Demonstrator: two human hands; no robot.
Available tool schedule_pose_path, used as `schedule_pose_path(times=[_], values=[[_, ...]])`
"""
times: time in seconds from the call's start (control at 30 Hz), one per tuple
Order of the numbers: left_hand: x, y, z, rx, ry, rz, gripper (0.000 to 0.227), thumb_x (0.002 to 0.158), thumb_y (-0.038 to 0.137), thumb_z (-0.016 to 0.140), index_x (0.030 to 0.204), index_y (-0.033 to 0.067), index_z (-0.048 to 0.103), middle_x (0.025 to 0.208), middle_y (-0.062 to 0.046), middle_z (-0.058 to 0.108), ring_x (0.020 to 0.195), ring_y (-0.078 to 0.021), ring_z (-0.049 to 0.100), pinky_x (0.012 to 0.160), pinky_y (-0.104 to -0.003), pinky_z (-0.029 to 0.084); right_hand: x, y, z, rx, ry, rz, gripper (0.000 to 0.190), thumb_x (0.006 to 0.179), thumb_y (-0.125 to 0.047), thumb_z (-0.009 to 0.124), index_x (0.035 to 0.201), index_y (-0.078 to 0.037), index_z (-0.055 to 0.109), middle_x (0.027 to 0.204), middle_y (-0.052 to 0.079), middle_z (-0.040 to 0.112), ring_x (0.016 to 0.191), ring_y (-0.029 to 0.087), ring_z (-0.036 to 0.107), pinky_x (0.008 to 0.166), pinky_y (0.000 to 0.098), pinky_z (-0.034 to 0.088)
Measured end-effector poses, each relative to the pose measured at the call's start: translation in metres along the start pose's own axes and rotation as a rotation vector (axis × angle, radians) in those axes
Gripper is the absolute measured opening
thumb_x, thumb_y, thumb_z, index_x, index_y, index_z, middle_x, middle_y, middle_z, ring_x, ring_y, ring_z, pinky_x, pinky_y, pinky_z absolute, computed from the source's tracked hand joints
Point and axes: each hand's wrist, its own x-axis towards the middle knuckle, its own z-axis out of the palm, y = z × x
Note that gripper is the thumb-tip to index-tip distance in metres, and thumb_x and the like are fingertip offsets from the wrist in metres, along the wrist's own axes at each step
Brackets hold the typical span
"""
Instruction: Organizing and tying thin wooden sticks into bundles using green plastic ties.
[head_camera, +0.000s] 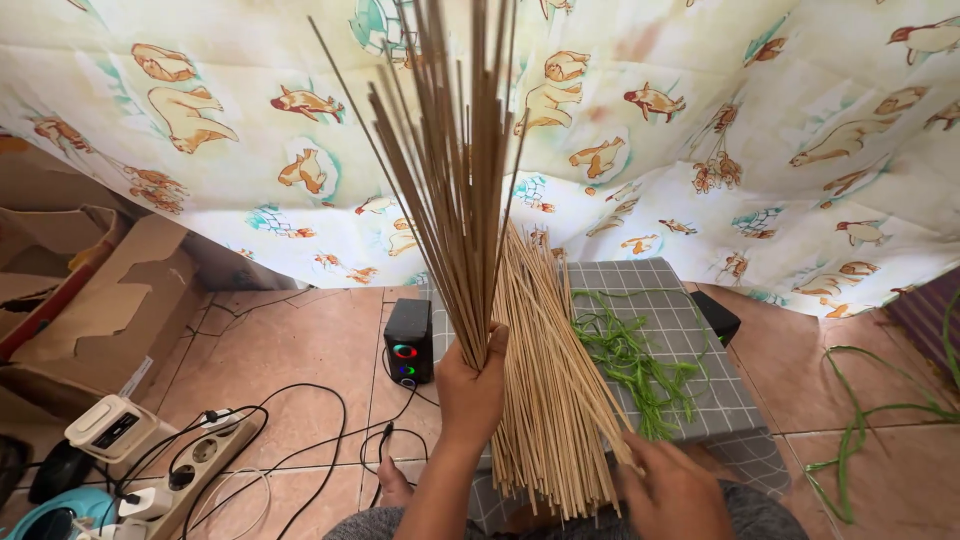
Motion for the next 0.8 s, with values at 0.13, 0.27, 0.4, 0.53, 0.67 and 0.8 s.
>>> schedule_pose_path(times=[0.13,0.27,0.4,0.53,0.67,0.8], values=[[-0.005,0.000,-0.002,-0.162,-0.060,-0.176,0.027,0.093,0.031,0.070,0.099,0.0057,0.080,0.058,0.000,0.058,0.048,-0.0109,0.050,0.048,-0.028,0.042,-0.015,0.054,-0.008,-0.030,0.225,-0.098,0.031,0.078,-0.029,0.072,0.108,-0.030,0.078,0.086,-0.013,0.082,0.051,0.006,0.072,0.053,0.0229,0.057],[-0.007,0.002,-0.008,-0.551,-0.147,-0.373,0.024,0.097,0.017,0.067,0.112,-0.0016,0.071,0.070,-0.010,0.064,0.051,-0.0167,0.059,0.050,-0.029,0.050,-0.002,0.169,0.006,0.091,0.437,-0.235,0.037,0.067,-0.016,0.082,0.103,-0.025,0.081,0.082,0.001,0.082,0.063,0.012,0.078,0.058,0.0259,0.063],[-0.012,0.001,-0.007,-0.808,-0.228,-0.517,0.024,0.100,0.012,0.061,0.121,0.0019,0.066,0.102,-0.018,0.074,0.083,-0.0276,0.074,0.064,-0.035,0.059,0.013,0.215,0.010,0.295,0.193,-0.343,0.060,0.054,-0.014,0.087,0.114,-0.019,0.081,0.099,0.004,0.090,0.086,0.013,0.088,0.078,0.0287,0.069],[-0.026,0.022,0.000,-0.853,-0.296,-0.576,0.035,0.098,0.018,0.058,0.131,0.0066,0.063,0.108,-0.020,0.075,0.086,-0.0307,0.075,0.068,-0.038,0.064,-0.011,0.010,-0.001,0.563,0.136,-0.225,0.048,0.071,0.002,0.071,0.115,-0.016,0.080,0.090,0.005,0.085,0.043,0.009,0.075,0.040,0.0230,0.066],[-0.031,0.018,0.004,-0.942,-0.338,-0.541,0.039,0.099,0.019,0.058,0.136,0.0087,0.059,0.083,-0.010,0.062,0.067,-0.0201,0.065,0.067,-0.037,0.062,-0.014,-0.058,0.026,0.860,0.163,-0.214,0.030,0.078,0.002,0.073,0.105,-0.003,0.084,0.080,0.006,0.081,0.052,0.010,0.065,0.046,0.0212,0.054],[-0.030,0.012,0.005,-0.953,-0.207,-0.489,0.028,0.097,0.020,0.068,0.121,0.0065,0.065,0.061,-0.002,0.046,0.047,-0.0105,0.043,0.049,-0.028,0.043,-0.008,-0.063,0.034,0.853,0.205,-0.257,0.027,0.085,-0.004,0.066,0.109,-0.002,0.079,0.109,0.008,0.072,0.088,0.015,0.068,0.079,0.0272,0.054]])
